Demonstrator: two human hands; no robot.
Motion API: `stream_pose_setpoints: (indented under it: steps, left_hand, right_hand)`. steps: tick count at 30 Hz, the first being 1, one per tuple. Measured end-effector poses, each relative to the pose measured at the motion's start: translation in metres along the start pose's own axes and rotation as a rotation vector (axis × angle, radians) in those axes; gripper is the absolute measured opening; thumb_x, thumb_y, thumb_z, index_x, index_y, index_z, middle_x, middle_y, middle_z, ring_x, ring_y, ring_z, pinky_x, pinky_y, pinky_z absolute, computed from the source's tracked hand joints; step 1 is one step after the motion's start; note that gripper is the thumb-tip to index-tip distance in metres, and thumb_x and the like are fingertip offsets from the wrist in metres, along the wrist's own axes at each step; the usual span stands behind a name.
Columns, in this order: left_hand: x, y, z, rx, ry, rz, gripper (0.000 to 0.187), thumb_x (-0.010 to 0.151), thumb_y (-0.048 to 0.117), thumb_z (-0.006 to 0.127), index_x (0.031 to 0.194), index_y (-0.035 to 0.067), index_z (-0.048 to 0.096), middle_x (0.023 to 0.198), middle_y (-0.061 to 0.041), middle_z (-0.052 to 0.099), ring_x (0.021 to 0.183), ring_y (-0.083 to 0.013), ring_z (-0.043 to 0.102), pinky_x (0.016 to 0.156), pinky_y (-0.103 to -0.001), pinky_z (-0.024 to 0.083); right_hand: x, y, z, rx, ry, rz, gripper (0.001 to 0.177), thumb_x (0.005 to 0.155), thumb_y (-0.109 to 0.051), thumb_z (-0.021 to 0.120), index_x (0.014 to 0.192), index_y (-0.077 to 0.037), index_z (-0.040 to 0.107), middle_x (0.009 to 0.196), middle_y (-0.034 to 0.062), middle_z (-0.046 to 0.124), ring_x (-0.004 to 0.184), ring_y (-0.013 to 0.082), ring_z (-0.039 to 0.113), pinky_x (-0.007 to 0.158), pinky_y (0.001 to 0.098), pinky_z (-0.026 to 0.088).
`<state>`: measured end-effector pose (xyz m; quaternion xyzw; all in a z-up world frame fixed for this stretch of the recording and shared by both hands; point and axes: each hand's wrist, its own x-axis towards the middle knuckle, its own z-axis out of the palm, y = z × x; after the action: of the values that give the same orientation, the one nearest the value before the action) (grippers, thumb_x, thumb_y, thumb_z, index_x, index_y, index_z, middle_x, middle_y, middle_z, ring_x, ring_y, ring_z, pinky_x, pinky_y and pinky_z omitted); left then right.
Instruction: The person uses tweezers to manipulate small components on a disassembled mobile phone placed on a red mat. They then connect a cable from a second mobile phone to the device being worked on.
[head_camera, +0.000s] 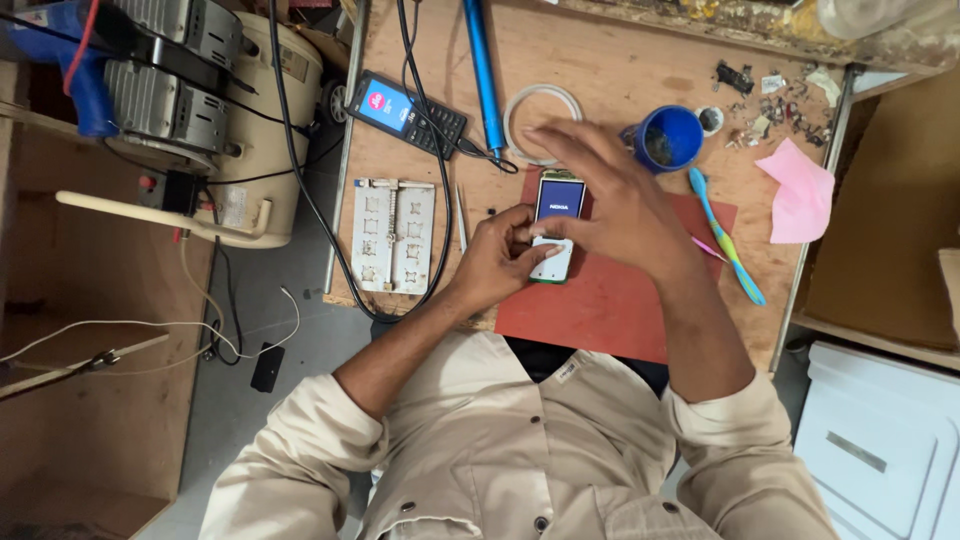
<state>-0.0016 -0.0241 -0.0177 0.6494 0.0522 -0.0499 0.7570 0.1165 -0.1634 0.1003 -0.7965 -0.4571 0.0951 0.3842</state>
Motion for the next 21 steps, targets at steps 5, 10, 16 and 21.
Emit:
stream_pose_setpoints:
  steps: [5,10,16,21]
  left_hand:
    - [-0.002,0.004,0.001,0.197,-0.022,-0.006,0.018,0.091,-0.001,0.075,0.104,-0.003,0.062,0.071,-0.009,0.065,0.069,-0.0069,0.053,0.059,-0.027,0.045]
    - [-0.005,0.009,0.007,0.280,-0.028,0.080,0.027,0.088,0.000,0.073,0.112,-0.002,0.063,0.079,-0.013,0.075,0.070,-0.0095,0.070,0.061,-0.026,0.052]
    - [-0.010,0.008,0.021,0.490,0.078,0.128,0.027,0.085,0.010,0.079,0.107,0.003,0.067,0.082,-0.013,0.077,0.071,-0.0204,0.075,0.059,-0.030,0.052]
    - [-0.010,0.013,0.023,0.488,0.092,0.005,0.023,0.087,0.012,0.079,0.104,0.003,0.067,0.078,-0.012,0.076,0.063,-0.0181,0.074,0.057,-0.031,0.051]
  right_hand:
    - [-0.036,0.023,0.030,0.120,0.092,0.232,0.059,0.074,-0.017,0.090,0.126,-0.005,0.064,0.114,0.0128,0.070,0.100,0.0261,0.069,0.086,0.0373,0.054]
    - [-0.064,0.046,0.046,0.240,0.238,0.300,0.022,0.099,-0.012,0.071,0.119,-0.002,0.068,0.104,0.0113,0.074,0.093,0.0184,0.072,0.081,0.0315,0.056]
    - [-0.072,0.050,0.046,0.259,0.253,0.321,0.020,0.108,-0.010,0.062,0.125,-0.004,0.070,0.112,0.0098,0.076,0.100,0.0157,0.073,0.086,0.0302,0.057]
    - [-0.076,0.040,0.039,0.397,0.150,0.321,0.068,0.076,-0.008,0.085,0.138,-0.005,0.057,0.129,0.0089,0.066,0.108,0.0133,0.066,0.087,0.0290,0.058]
